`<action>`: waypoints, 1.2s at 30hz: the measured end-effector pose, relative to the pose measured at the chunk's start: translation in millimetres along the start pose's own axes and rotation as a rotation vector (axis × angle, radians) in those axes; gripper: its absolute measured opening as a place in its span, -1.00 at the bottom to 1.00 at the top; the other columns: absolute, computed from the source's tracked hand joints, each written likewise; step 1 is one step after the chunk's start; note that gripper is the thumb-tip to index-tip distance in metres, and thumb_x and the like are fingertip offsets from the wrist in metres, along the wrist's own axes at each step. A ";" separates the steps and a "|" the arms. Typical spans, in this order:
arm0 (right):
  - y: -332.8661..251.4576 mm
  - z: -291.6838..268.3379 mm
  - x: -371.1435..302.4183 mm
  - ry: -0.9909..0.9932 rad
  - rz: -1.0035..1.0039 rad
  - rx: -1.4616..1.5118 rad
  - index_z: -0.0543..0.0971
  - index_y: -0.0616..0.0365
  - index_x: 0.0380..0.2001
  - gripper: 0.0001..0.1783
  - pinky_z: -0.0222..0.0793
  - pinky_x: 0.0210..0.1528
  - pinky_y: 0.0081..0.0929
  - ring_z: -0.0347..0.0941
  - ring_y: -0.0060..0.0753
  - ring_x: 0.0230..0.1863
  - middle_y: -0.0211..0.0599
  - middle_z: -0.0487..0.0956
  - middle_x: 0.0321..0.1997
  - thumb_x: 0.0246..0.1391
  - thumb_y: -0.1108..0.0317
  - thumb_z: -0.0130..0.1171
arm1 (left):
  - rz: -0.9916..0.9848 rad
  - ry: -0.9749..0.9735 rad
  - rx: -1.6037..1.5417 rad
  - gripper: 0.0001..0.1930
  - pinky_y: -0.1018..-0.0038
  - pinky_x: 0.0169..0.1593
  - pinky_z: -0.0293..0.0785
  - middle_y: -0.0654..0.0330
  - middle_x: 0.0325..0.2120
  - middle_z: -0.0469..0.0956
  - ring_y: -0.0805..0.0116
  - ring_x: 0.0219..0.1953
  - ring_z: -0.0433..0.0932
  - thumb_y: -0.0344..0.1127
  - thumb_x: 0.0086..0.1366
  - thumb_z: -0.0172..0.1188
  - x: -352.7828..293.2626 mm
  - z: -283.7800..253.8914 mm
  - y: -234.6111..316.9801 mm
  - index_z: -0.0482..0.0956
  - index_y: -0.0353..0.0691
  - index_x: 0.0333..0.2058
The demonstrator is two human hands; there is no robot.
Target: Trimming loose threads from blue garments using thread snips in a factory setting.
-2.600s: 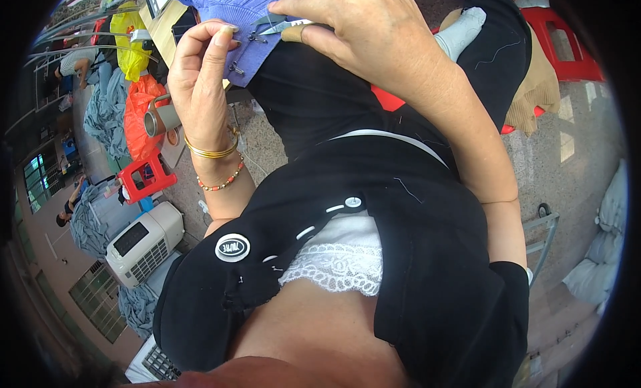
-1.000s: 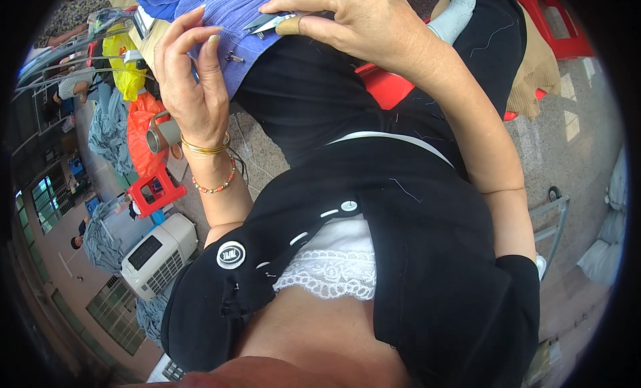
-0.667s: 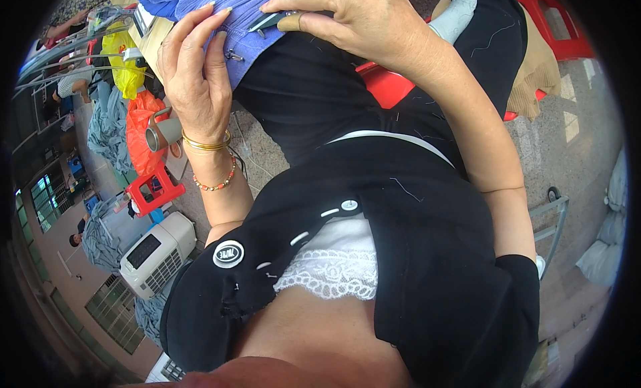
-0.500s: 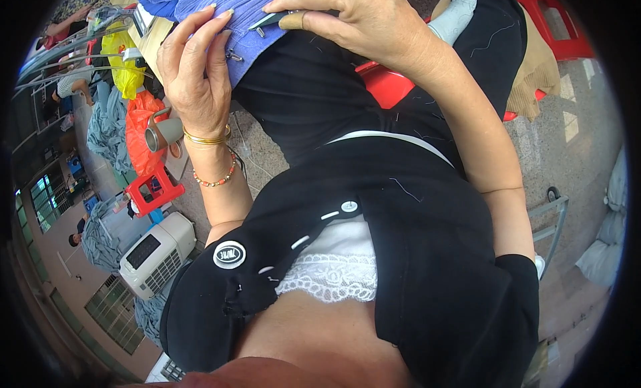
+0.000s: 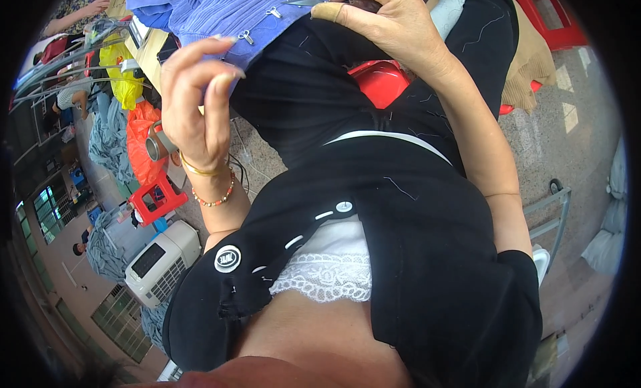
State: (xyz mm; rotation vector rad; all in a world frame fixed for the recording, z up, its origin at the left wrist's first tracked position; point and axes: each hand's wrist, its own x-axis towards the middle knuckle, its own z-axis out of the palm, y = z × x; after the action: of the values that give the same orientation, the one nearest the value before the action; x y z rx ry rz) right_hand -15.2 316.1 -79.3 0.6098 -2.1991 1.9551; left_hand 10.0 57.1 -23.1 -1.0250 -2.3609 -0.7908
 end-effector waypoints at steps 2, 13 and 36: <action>3.1 -1.3 -1.1 0.016 0.002 -0.008 0.68 0.25 -0.03 -0.67 0.33 -0.22 -0.61 0.42 -0.57 -0.30 -0.39 0.53 -0.33 0.09 0.51 0.37 | 0.102 -0.060 0.092 -0.81 0.31 0.00 0.34 0.23 -0.17 0.66 0.18 -0.11 0.57 -0.23 0.13 0.42 9.0 -4.0 9.5 0.61 -0.15 -0.38; 39.8 11.4 8.7 0.039 -0.578 0.562 0.68 0.24 -0.02 -0.67 0.35 -0.20 -0.59 0.45 -0.56 -0.27 -0.36 0.56 -0.31 0.12 0.48 0.37 | -0.081 -0.180 0.651 -0.71 0.32 0.15 0.26 0.32 0.00 0.59 0.24 0.04 0.49 -0.08 0.09 0.49 30.4 16.6 20.5 0.78 0.06 -0.19; 0.4 4.1 -6.5 -0.017 -0.055 0.003 0.70 0.22 -0.04 -0.64 0.33 -0.23 -0.54 0.44 -0.47 -0.31 -0.35 0.57 -0.37 0.05 0.47 0.43 | -0.225 0.073 0.106 -0.93 0.32 0.12 0.31 0.21 -0.11 0.65 0.18 -0.04 0.51 -0.38 0.27 0.31 11.2 22.1 0.3 0.63 -0.21 -0.31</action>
State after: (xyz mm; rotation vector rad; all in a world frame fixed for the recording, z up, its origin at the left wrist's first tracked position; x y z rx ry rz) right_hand -8.7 313.4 -82.6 0.6828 -2.1658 1.9337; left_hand -0.5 77.4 -32.6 -0.6843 -2.4542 -0.7585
